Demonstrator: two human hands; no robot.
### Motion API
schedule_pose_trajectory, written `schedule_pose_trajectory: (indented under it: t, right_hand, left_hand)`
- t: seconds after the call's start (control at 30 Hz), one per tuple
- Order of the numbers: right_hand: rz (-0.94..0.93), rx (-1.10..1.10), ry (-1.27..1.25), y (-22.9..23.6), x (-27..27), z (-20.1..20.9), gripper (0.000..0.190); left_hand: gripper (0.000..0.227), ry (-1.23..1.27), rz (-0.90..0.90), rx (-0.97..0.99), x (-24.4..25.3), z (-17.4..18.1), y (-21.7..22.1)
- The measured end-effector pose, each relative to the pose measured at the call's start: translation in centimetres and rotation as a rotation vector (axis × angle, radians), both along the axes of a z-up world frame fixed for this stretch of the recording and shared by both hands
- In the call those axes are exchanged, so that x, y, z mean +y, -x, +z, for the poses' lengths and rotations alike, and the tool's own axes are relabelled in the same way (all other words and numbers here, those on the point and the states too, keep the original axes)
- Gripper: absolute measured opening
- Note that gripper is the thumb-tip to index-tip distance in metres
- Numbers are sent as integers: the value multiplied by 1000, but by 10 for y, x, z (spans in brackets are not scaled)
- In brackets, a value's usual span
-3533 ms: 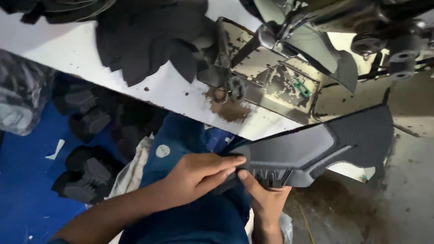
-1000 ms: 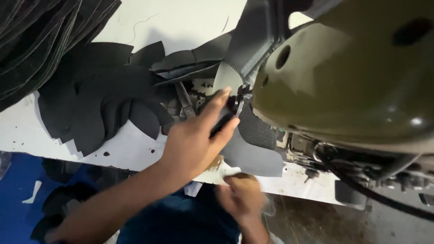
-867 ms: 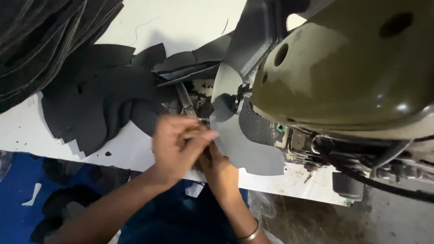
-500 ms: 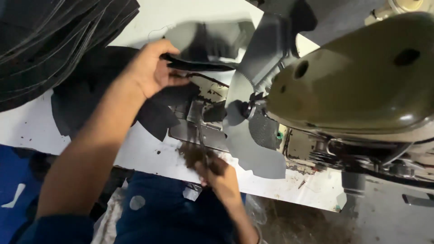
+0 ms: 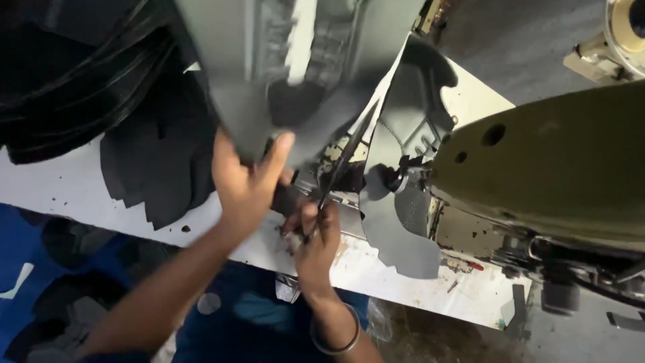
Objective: The person operates a sewing machine to stitch black rubber shoe parts. They repeatedly pick up a shoe part, guide it under the machine's needle, and then remove the stitched part to place it on a pile.
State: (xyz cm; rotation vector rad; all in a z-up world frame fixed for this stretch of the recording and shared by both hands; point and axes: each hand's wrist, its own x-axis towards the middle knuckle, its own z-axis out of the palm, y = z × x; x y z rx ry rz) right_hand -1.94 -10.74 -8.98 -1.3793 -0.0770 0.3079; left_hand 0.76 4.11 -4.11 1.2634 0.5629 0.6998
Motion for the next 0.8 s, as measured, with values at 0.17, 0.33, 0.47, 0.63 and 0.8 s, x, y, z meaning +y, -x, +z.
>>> schedule_pose_trajectory:
  t: [0.17, 0.33, 0.47, 0.63, 0.8]
  right_hand:
    - [-26, 198, 372, -15, -31, 2, 21]
    - [8, -101, 628, -6, -111, -32, 28]
    - [-403, -206, 484, -10, -167, -42, 25]
    - [-622, -342, 90, -79, -271, -87, 23]
    - [221, -456, 788, -190, -283, -49, 58]
  left_hand:
    - [81, -338, -283, -264, 2, 27, -10]
    - [64, -1260, -656, 96, -56, 49, 19]
    - [52, -1377, -526, -140, -65, 62, 18]
    - [35, -1215, -563, -118, -71, 68, 7]
    - [30, -1213, -584, -129, -74, 82, 2]
